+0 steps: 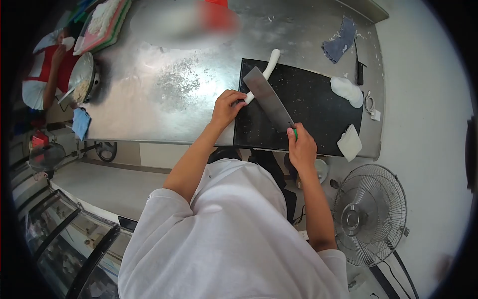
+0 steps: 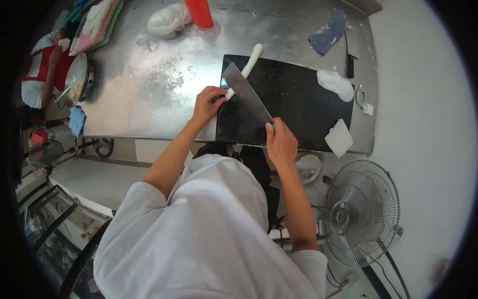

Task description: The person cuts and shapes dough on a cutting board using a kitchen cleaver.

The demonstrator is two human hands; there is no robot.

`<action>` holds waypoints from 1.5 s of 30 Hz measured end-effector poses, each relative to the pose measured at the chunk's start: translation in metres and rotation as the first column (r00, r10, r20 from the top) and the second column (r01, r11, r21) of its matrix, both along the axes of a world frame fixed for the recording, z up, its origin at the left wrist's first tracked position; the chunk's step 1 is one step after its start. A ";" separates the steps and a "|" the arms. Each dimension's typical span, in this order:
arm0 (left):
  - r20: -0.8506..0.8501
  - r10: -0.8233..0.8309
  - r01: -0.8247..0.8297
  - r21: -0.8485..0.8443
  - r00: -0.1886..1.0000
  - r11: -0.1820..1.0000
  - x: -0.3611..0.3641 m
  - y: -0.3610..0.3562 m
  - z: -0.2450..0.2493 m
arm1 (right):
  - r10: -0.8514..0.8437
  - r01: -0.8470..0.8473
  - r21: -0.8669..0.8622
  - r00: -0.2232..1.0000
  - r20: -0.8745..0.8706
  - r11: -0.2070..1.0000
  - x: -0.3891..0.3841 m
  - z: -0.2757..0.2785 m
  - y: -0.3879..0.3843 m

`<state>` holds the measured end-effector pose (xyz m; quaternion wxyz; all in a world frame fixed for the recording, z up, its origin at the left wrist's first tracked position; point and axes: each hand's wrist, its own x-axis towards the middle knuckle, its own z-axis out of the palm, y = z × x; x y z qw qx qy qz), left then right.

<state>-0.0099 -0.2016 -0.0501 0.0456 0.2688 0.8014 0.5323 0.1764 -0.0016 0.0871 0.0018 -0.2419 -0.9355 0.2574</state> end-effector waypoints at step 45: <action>0.126 -0.896 0.699 -0.674 0.426 0.238 0.076 0.200 0.072 | -0.977 0.316 -0.925 0.039 -0.209 0.211 0.173 -0.048 0.041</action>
